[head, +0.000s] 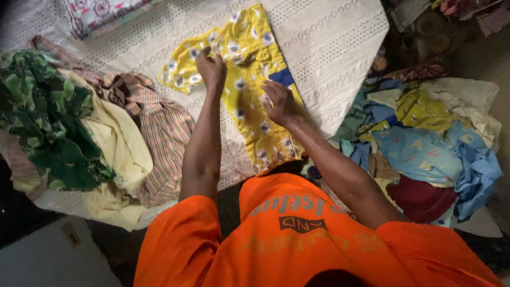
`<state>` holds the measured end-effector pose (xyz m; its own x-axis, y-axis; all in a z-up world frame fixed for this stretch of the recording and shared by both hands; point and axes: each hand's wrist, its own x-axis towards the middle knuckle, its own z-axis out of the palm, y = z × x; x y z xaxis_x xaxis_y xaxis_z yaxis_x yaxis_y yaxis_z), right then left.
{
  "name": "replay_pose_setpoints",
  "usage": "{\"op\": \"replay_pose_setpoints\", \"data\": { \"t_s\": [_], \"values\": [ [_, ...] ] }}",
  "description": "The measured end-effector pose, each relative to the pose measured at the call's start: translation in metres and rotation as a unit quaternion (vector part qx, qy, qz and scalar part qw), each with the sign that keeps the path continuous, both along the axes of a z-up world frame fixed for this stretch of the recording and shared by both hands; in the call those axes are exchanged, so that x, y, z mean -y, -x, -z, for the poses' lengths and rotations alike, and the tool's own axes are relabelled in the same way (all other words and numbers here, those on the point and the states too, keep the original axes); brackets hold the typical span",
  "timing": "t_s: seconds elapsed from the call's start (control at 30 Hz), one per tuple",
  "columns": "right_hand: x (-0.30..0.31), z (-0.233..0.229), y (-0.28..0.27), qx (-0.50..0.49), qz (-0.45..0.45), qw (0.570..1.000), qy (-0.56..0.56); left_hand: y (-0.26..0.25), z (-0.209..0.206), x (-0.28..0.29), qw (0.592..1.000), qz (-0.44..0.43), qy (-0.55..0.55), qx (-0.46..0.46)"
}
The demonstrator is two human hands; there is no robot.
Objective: The person folds a yellow floral-patterned garment and a cream-colored cloth on a table. They smooth each item, fold the sides inward, then fold the bottom and top sections to create compact rectangles.
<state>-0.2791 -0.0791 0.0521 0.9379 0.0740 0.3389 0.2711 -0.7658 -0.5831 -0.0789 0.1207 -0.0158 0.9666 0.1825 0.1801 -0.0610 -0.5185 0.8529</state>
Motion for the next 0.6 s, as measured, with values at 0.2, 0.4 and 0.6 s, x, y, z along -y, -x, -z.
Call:
{"op": "replay_pose_setpoints", "data": {
  "t_s": [0.2, 0.4, 0.6],
  "values": [
    [-0.022, 0.019, -0.058, -0.039, -0.065, 0.995, 0.06, -0.032, 0.011, -0.012, 0.997, 0.006, -0.083, 0.001],
    [-0.039, 0.025, -0.102, -0.149, -0.029, 0.979, 0.138, -0.041, -0.001, -0.012, 0.992, 0.019, -0.112, -0.054],
    [-0.042, 0.024, -0.088, -0.191, -0.058, 0.957, 0.209, -0.046, -0.014, -0.014, 0.992, -0.009, -0.063, -0.104]
  ]
}}
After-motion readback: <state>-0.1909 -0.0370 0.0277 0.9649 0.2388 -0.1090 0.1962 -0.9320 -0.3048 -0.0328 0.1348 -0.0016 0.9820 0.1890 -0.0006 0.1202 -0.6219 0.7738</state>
